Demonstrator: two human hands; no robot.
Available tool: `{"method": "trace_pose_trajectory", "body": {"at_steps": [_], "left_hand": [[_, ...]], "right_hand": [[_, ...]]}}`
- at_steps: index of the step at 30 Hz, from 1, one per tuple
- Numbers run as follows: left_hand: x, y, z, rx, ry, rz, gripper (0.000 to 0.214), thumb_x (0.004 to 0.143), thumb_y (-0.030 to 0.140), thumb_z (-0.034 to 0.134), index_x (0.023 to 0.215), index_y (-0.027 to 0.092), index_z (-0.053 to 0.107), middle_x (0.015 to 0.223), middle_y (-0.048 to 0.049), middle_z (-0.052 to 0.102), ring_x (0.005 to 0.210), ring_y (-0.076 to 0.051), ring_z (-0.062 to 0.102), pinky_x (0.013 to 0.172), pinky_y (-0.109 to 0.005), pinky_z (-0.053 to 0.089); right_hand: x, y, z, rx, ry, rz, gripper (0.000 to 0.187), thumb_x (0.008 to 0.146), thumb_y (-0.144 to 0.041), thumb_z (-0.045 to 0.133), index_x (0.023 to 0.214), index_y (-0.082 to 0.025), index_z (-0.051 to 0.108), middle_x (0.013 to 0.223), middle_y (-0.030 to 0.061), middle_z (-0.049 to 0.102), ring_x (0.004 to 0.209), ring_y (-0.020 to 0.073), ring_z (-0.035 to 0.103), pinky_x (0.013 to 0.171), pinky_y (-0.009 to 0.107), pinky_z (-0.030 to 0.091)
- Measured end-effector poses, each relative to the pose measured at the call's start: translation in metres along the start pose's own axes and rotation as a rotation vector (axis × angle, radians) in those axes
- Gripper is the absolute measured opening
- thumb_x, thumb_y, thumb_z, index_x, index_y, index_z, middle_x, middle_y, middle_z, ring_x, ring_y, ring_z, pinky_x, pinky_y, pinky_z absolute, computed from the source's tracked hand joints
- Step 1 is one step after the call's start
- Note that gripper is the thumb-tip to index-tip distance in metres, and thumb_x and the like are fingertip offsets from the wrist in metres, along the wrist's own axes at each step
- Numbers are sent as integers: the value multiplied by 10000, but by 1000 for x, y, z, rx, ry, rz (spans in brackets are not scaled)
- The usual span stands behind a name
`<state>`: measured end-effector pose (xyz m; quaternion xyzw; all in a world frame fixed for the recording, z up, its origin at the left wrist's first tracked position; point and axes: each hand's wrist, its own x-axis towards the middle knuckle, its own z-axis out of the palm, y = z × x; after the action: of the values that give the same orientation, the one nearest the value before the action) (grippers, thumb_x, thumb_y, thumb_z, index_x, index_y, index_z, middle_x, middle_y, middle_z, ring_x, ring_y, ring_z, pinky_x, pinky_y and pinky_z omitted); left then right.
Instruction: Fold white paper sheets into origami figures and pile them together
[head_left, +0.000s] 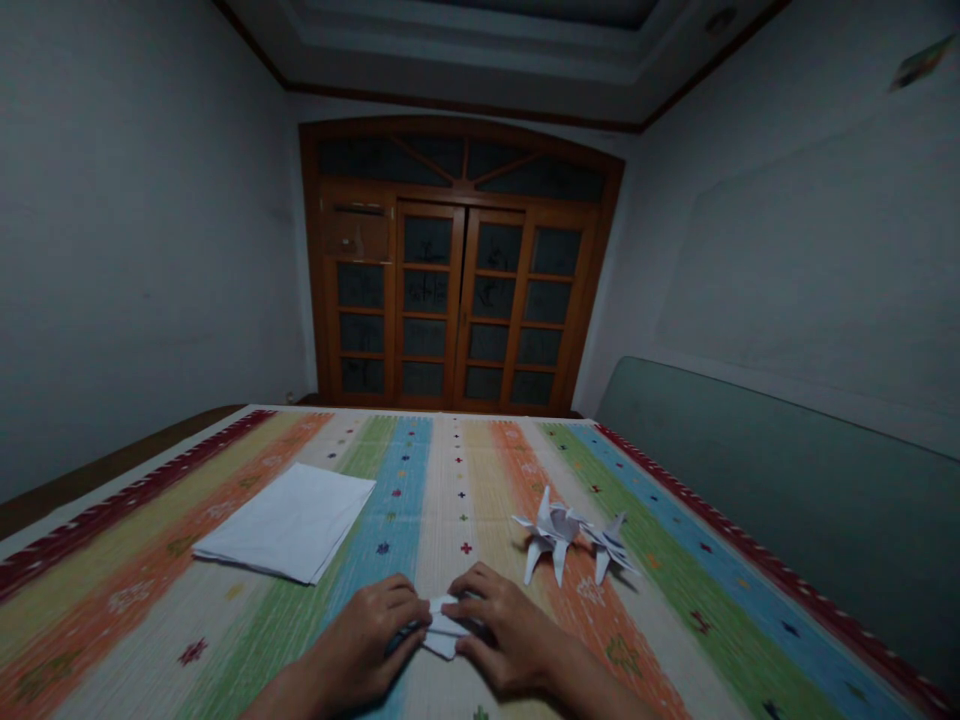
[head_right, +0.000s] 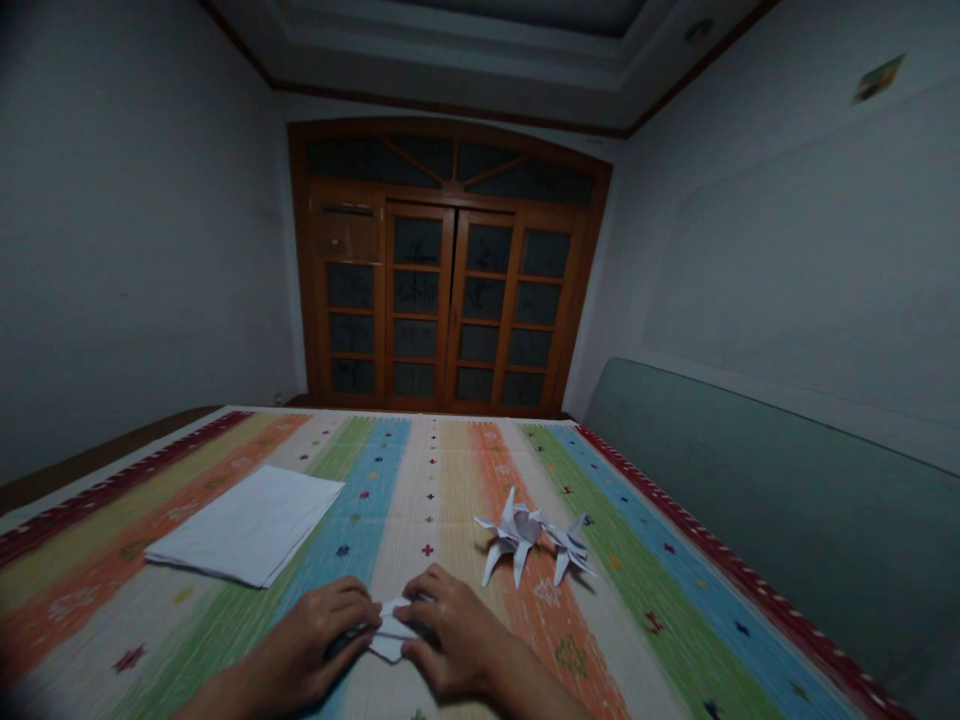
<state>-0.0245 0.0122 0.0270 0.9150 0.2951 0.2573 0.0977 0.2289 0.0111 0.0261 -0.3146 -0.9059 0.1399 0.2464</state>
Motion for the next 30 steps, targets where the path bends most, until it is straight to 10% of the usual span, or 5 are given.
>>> {"method": "trace_pose_trajectory", "body": {"at_steps": [15, 23, 30], "left_hand": [[6, -15, 18, -179, 98, -201, 184, 918, 95, 610, 890, 206, 754, 880, -51, 750, 882, -219, 673, 795, -304, 505], [0, 0, -13, 18, -98, 18, 338, 887, 129, 636, 1198, 254, 679, 1176, -79, 701, 1083, -276, 604, 959, -403, 499], [-1, -4, -6, 128, -38, 108, 220, 995, 211, 558, 1174, 249, 679, 1098, -77, 734, 968, -249, 629, 851, -356, 544]], "right_hand": [[5, 26, 33, 123, 251, 190, 213, 883, -114, 620, 1034, -182, 754, 964, 93, 768, 923, 233, 691, 841, 342, 522], [-1, 11, 4, 142, 36, 51, 346, 734, -148, 720, 1079, -167, 715, 1169, 124, 699, 1100, 275, 620, 993, 390, 492], [-1, 7, 1, 65, -17, 29, 327, 757, -152, 700, 1084, -174, 694, 1178, 123, 682, 1104, 272, 601, 990, 381, 495]]}}
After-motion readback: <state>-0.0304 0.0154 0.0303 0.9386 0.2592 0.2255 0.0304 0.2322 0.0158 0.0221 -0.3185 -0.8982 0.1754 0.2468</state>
